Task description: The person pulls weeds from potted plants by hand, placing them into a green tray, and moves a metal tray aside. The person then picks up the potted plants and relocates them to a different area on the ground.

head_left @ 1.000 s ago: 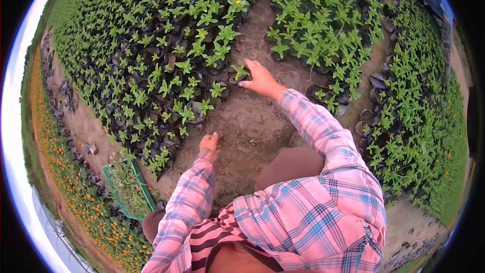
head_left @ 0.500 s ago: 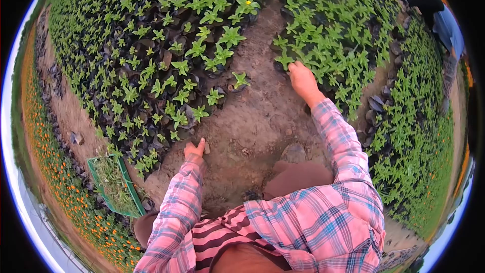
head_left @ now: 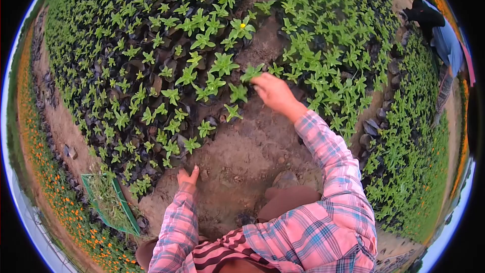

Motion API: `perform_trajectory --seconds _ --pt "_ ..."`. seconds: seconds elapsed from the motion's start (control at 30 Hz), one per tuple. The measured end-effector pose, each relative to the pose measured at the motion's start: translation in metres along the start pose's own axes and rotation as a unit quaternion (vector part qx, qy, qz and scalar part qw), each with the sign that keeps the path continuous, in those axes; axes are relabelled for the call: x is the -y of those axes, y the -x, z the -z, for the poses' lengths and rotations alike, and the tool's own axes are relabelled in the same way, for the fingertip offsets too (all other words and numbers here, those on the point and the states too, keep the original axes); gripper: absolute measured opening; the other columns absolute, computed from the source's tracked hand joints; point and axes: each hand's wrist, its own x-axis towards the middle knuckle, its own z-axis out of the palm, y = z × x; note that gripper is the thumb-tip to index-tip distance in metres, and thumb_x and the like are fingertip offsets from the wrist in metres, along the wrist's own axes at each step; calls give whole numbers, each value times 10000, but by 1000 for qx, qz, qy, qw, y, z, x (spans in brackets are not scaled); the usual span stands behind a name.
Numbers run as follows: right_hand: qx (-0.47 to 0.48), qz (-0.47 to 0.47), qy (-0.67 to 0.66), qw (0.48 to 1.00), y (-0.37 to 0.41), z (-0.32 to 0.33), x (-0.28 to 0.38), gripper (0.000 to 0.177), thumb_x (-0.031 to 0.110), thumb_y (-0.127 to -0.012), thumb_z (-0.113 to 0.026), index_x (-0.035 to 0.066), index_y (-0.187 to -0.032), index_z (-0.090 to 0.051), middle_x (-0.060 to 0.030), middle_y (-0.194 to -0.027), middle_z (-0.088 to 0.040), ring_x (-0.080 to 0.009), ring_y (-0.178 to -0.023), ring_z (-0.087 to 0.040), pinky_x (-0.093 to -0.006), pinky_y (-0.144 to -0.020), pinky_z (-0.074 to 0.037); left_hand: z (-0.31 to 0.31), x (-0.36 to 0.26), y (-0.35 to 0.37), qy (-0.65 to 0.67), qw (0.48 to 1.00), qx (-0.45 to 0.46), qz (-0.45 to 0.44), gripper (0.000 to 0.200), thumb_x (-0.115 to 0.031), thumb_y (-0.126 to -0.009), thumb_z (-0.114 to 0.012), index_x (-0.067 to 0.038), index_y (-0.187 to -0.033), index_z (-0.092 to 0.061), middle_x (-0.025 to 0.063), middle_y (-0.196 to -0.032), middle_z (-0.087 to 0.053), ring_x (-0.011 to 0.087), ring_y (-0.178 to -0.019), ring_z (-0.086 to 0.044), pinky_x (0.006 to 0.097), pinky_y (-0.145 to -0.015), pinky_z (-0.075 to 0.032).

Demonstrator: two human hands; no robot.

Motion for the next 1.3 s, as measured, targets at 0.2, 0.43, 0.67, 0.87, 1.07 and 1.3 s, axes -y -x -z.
perform_trajectory --seconds 0.2,0.43,0.67,0.87,1.07,1.3 --pt "-166 -121 183 961 -71 52 -63 135 136 -786 -620 46 -885 -626 -154 -837 -604 -338 -829 -606 -402 -718 -495 -2 -7 3 -27 999 -9 16 840 -563 -713 -683 54 -1230 -443 337 -1102 -497 479 -1045 -485 488 -901 -399" --pt "-77 -158 336 925 -114 53 -108 111 189 -765 -629 87 -810 -620 -119 -863 -606 -313 -823 -616 -417 -699 -498 2 -12 11 -40 999 -18 -7 811 -508 -739 -693 34 -1271 -407 323 -1128 -480 466 -1022 -481 478 -888 -396" --pt "-81 50 117 989 -93 71 -52 98 71 -756 -645 46 -804 -562 -105 -787 -528 -272 -721 -572 -363 -631 -470 4 -15 11 -47 999 21 17 839 -520 -736 -689 51 -1278 -397 322 -1148 -475 464 -1049 -464 475 -908 -382" --pt "119 75 109 984 -68 38 -80 92 96 -762 -588 73 -840 -631 -91 -848 -565 -283 -824 -574 -380 -743 -494 6 -19 13 -84 996 6 10 857 -531 -733 -685 48 -1292 -391 324 -1175 -463 463 -1070 -458 474 -920 -377" --pt "-97 -191 263 941 -127 78 -99 272 155 -797 -633 2 -1011 -563 -202 -986 -595 -383 -872 -601 -450 -763 -489 6 -19 12 -77 997 22 23 874 -516 -730 -694 20 -1335 -360 320 -1241 -426 464 -1116 -438 473 -954 -361" --pt "-102 -145 277 944 -140 77 -155 140 85 -757 -615 31 -880 -578 -179 -830 -622 -379 -806 -612 -445 -707 -492 5 -18 15 -83 997 -3 -10 875 -494 -742 -693 26 -1348 -333 325 -1258 -409 469 -1134 -419 460 -975 -349"
